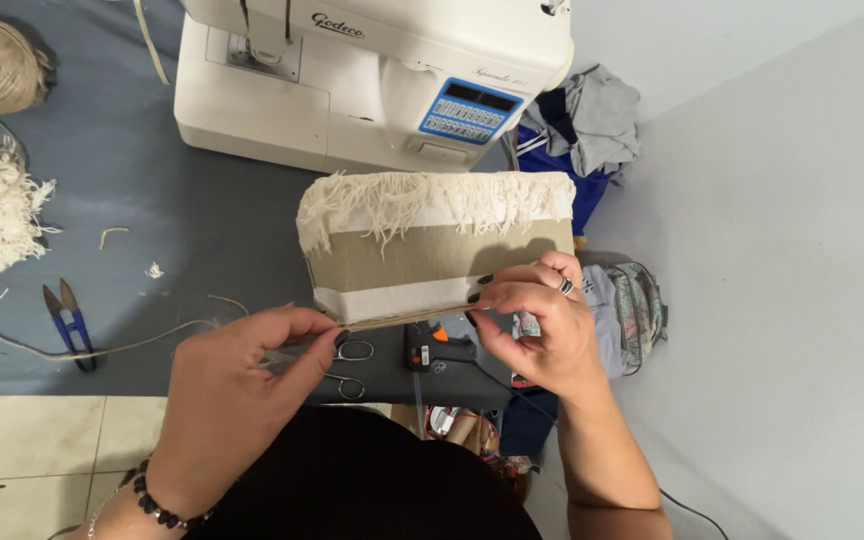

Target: Decorating a box by applying hot glue and attaching decorative fringe

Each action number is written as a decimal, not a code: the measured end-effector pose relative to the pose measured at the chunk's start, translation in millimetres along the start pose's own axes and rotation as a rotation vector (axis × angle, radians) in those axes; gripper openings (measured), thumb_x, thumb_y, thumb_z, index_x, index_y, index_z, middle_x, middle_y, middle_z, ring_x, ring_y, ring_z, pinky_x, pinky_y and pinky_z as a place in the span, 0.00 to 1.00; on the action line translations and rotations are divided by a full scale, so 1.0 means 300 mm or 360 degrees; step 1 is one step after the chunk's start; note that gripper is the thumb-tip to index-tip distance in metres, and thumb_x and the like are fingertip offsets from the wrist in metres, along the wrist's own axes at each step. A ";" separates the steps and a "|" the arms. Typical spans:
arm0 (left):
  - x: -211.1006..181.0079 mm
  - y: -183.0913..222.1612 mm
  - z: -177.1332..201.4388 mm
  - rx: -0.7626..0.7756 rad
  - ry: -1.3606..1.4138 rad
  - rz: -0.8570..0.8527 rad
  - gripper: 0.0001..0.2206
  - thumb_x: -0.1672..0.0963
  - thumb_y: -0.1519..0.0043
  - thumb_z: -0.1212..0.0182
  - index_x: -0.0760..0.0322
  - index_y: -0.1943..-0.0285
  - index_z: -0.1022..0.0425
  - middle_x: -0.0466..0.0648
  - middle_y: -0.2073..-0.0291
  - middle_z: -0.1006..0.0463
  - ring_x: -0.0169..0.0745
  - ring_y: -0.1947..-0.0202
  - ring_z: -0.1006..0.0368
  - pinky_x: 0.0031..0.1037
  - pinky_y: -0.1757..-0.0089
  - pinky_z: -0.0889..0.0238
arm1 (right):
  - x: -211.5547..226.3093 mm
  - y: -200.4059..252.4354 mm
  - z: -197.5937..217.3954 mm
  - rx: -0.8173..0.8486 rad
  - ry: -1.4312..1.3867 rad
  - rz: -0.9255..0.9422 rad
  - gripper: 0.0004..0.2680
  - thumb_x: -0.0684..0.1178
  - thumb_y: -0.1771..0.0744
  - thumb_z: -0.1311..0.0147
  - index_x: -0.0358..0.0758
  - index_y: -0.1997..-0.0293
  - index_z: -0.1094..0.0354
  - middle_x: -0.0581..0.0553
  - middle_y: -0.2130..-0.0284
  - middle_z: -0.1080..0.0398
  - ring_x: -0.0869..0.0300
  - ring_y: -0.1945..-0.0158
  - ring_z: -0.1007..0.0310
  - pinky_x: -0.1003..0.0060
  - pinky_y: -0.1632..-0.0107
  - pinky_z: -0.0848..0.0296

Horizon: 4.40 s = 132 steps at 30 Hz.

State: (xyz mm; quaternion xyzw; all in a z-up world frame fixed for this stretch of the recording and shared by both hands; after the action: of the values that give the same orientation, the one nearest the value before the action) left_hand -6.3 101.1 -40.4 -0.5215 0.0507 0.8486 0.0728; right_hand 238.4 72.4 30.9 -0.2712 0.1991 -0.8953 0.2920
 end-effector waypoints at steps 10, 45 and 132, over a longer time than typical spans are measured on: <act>0.005 -0.014 0.004 0.0061 0.0005 0.0077 0.05 0.53 0.43 0.34 0.46 0.61 0.13 0.28 0.67 0.12 0.19 0.72 0.21 0.17 0.67 0.32 | 0.059 0.002 -0.010 -0.0055 0.0094 0.0239 0.06 0.40 0.32 0.42 0.44 0.59 0.37 0.53 0.66 0.21 0.56 0.63 0.18 0.56 0.41 0.37; 0.043 -0.044 -0.018 0.0274 0.0216 0.0354 0.05 0.54 0.47 0.35 0.49 0.67 0.13 0.28 0.69 0.11 0.19 0.74 0.24 0.17 0.71 0.30 | 0.101 -0.094 -0.114 0.0095 -0.0029 -0.0022 0.11 0.39 0.34 0.35 0.45 0.55 0.37 0.58 0.62 0.24 0.61 0.56 0.24 0.56 0.38 0.45; 0.061 -0.078 -0.028 0.0299 0.0213 0.0156 0.05 0.54 0.49 0.33 0.48 0.68 0.14 0.28 0.67 0.12 0.22 0.76 0.26 0.18 0.66 0.33 | 0.123 0.133 -0.177 -0.0217 0.0803 -0.0123 0.34 0.73 0.31 0.51 0.44 0.20 0.61 0.46 0.23 0.56 0.53 0.20 0.56 0.40 0.17 0.70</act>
State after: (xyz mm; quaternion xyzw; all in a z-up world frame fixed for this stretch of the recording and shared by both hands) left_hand -3.0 124.0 -60.7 -0.5646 0.1602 0.8061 0.0761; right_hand 198.0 29.7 -17.1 -0.0659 0.3150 -0.9296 0.1796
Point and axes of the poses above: each hand's wrist, its own y-axis away from the middle knuckle, its own z-axis out of the back of the hand, x = y × z, the point moved 10 cm from there along -y, towards the middle knuckle
